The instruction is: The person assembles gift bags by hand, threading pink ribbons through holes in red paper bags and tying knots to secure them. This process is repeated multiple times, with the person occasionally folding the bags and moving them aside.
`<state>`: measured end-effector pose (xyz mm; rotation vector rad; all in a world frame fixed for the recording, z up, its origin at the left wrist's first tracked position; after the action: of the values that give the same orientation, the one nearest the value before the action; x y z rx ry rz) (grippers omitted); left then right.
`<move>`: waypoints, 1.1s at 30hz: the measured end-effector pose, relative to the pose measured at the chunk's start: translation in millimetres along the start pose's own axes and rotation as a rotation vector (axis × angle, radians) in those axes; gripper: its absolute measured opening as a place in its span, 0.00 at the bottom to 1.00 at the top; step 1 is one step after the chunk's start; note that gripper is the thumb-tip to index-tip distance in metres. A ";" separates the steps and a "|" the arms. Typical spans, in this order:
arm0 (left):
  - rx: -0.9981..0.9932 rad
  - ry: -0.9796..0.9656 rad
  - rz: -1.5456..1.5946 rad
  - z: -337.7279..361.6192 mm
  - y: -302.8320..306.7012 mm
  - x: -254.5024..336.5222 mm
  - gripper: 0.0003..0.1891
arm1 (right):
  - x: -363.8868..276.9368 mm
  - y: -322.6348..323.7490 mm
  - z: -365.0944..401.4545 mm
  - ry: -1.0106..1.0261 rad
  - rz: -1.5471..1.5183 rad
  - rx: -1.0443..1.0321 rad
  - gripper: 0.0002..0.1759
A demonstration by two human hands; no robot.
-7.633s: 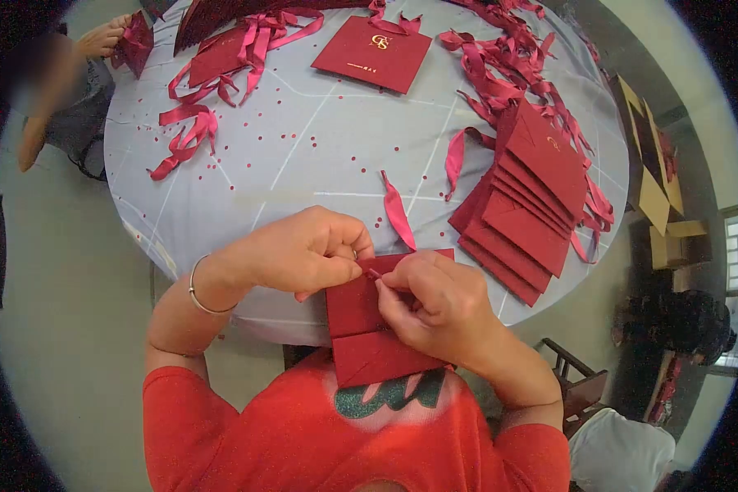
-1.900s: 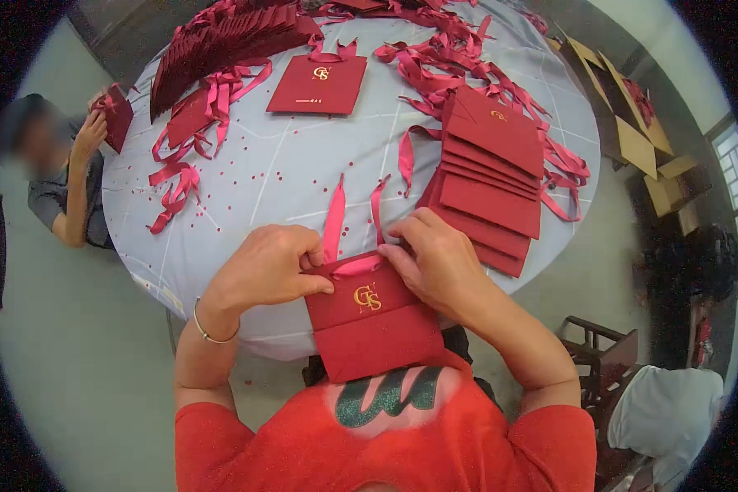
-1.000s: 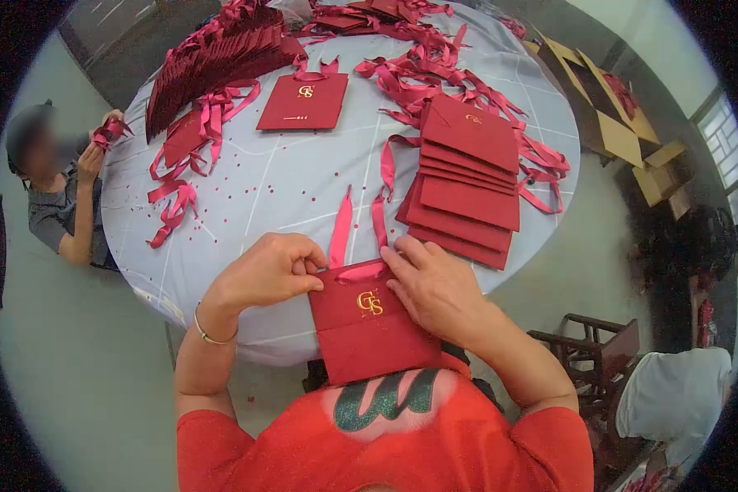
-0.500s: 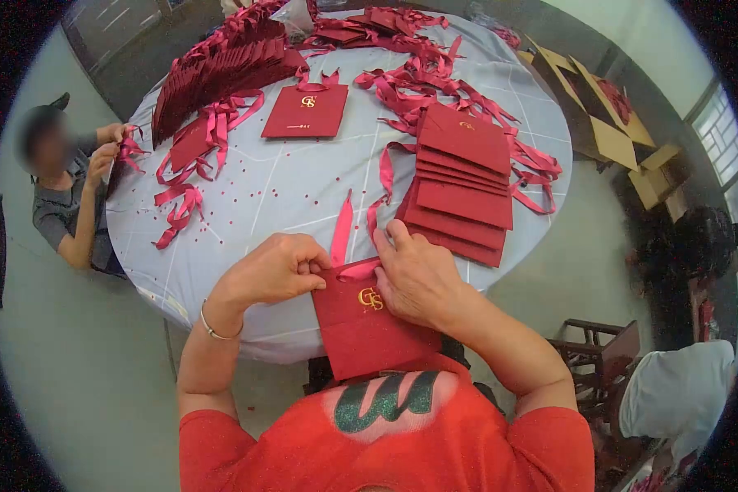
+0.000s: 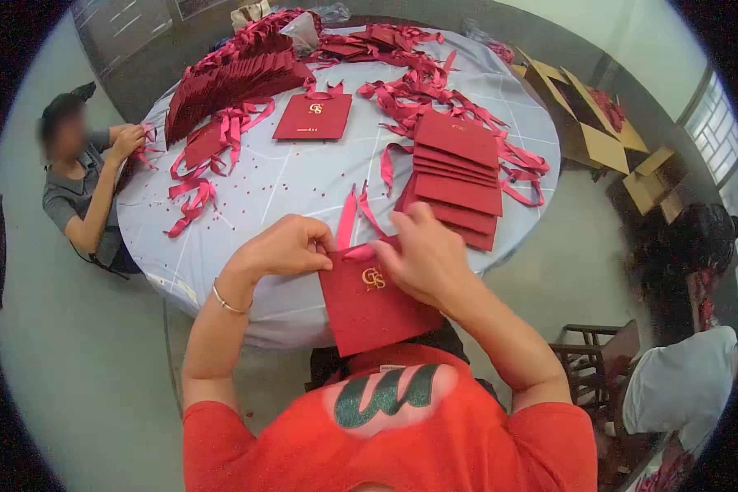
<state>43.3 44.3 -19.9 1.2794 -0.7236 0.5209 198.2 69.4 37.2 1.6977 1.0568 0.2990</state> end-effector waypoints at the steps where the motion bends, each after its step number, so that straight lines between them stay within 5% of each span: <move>1: 0.001 0.001 0.005 1.5 -1.4 -0.6 0.10 | 6.3 12.1 13.2 -0.026 -0.035 0.051 0.21; 2: 0.022 -0.021 -0.034 2.3 -0.6 1.1 0.09 | 13.4 24.5 26.8 -0.053 -0.070 0.104 0.19; 6: 0.068 0.034 -0.137 5.5 1.4 3.4 0.08 | 56.9 12.1 100.3 -0.463 -0.339 -0.218 0.22; 10: 0.085 0.038 -0.149 10.1 -0.6 7.8 0.08 | 41.5 -48.1 156.0 -0.864 -1.061 -0.455 0.20; 15: 0.157 0.060 -0.112 26.6 0.7 12.4 0.08 | 43.7 -61.7 157.2 -0.911 -1.258 -0.270 0.21; 18: 0.195 0.059 -0.112 31.9 -1.3 9.8 0.08 | 35.3 -82.4 180.4 -1.014 -1.351 -0.498 0.24; 30: 0.266 -0.082 -0.078 47.1 -8.3 25.4 0.13 | 52.8 18.1 83.6 -0.516 -0.901 0.092 0.18; 31: 0.270 -0.082 -0.080 49.5 -8.4 27.5 0.13 | 48.1 43.3 62.5 -0.338 -0.645 0.127 0.16; 33: 0.258 -0.034 -0.103 54.3 -8.4 28.6 0.15 | 12.8 90.4 24.7 -0.050 -0.638 0.303 0.15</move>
<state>58.1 -11.7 2.0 1.5612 -0.6283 0.5214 266.6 59.3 101.8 1.5158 1.5955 -0.3261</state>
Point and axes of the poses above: each hand's wrist, its own z-axis away from the middle knuckle, its own y-axis out of the back of the hand, x = y × z, the point moved 10 cm from there along -z, towards the middle knuckle, and after that the axes turned 1 degree about y, right-handed, at the moved point
